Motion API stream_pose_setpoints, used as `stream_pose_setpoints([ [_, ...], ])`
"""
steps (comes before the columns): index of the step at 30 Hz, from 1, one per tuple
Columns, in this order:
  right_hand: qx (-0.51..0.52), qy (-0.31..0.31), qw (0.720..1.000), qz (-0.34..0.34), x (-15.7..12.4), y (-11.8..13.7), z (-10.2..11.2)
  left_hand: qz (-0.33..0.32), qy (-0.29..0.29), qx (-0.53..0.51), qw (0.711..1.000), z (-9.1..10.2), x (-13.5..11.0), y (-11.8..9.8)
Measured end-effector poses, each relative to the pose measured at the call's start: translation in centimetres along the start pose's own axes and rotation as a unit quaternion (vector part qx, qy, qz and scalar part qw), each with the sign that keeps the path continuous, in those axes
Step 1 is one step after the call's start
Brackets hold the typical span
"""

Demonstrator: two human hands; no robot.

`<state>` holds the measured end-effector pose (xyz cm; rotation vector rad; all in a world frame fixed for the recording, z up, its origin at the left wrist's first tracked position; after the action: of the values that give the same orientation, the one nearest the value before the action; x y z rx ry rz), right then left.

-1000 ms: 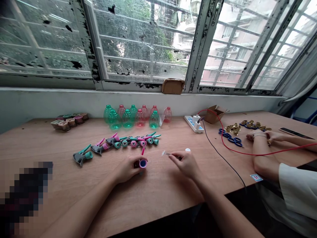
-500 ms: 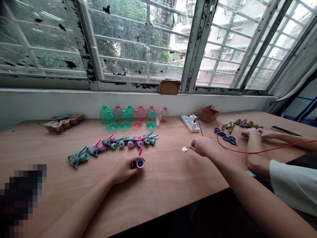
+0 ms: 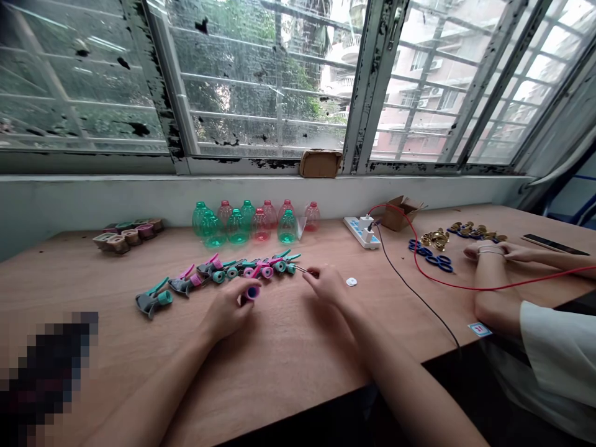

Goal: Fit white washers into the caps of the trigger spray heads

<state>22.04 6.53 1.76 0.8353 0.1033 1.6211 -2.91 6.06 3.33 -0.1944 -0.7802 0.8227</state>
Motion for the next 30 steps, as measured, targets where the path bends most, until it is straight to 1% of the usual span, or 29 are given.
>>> stream_pose_setpoints([
  [2, 0.058, -0.033, 0.998, 0.01, -0.5, 1.1, -1.9, 0.016, -0.06, 0.077, 0.995, 2.2, 0.6, 1.0],
  [3, 0.073, -0.035, 0.997, 0.018, -0.8, 1.3, -2.6, 0.038, -0.089, 0.123, 0.988, 3.5, 0.8, 1.8],
  [5, 0.081, -0.031, 0.996, 0.032, -1.4, 1.5, -3.5, 0.104, -0.126, 0.227, 0.96, 6.1, 0.9, 3.7],
  [6, 0.079, -0.024, 0.996, 0.039, -1.6, 1.5, -3.7, 0.148, -0.133, 0.27, 0.942, 7.2, 0.8, 4.8],
  [8, 0.075, -0.015, 0.996, 0.046, -1.9, 1.4, -3.8, 0.234, -0.122, 0.323, 0.909, 8.8, 0.2, 7.0],
  [9, 0.074, -0.012, 0.996, 0.048, -1.9, 1.4, -3.7, 0.263, -0.113, 0.336, 0.897, 9.2, -0.1, 8.0],
  [12, 0.079, -0.008, 0.996, 0.047, -1.9, 1.4, -3.5, 0.325, -0.077, 0.355, 0.873, 9.5, -1.0, 9.7],
  [14, 0.085, -0.009, 0.995, 0.045, -1.8, 1.5, -3.5, 0.346, -0.059, 0.363, 0.863, 9.4, -1.2, 10.0],
  [15, 0.089, -0.01, 0.995, 0.044, -1.8, 1.5, -3.5, 0.344, -0.058, 0.368, 0.862, 9.3, -1.1, 9.9],
  [17, 0.094, -0.012, 0.995, 0.039, -1.8, 1.5, -3.5, 0.314, -0.071, 0.378, 0.868, 9.0, -0.6, 9.2],
  [20, 0.101, -0.013, 0.994, 0.034, -1.7, 1.3, -3.6, 0.22, -0.098, 0.379, 0.894, 7.9, 0.5, 7.9],
  [22, 0.108, -0.013, 0.993, 0.035, -1.7, 1.3, -3.6, 0.159, -0.084, 0.367, 0.913, 6.7, 1.1, 7.5],
  [23, 0.111, -0.013, 0.993, 0.036, -1.7, 1.3, -3.6, 0.14, -0.069, 0.361, 0.919, 6.0, 1.3, 7.5],
  [26, 0.116, -0.011, 0.993, 0.035, -1.6, 1.2, -3.7, 0.127, -0.029, 0.352, 0.927, 4.4, 1.6, 7.8],
  [30, 0.124, -0.005, 0.991, 0.039, -1.5, 1.3, -3.8, 0.121, -0.022, 0.363, 0.924, 3.8, 1.5, 8.0],
])
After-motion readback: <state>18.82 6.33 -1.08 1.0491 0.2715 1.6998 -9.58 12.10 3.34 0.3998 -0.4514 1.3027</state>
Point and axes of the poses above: each hand's wrist, its own x-axis towards the middle knuckle, its own z-axis out of the back of the hand, y = z × x, the point moved 4 cm from there along x, towards the middle knuckle, and after that the axes turned 7 degrees about -y, right-handed, at the moved point
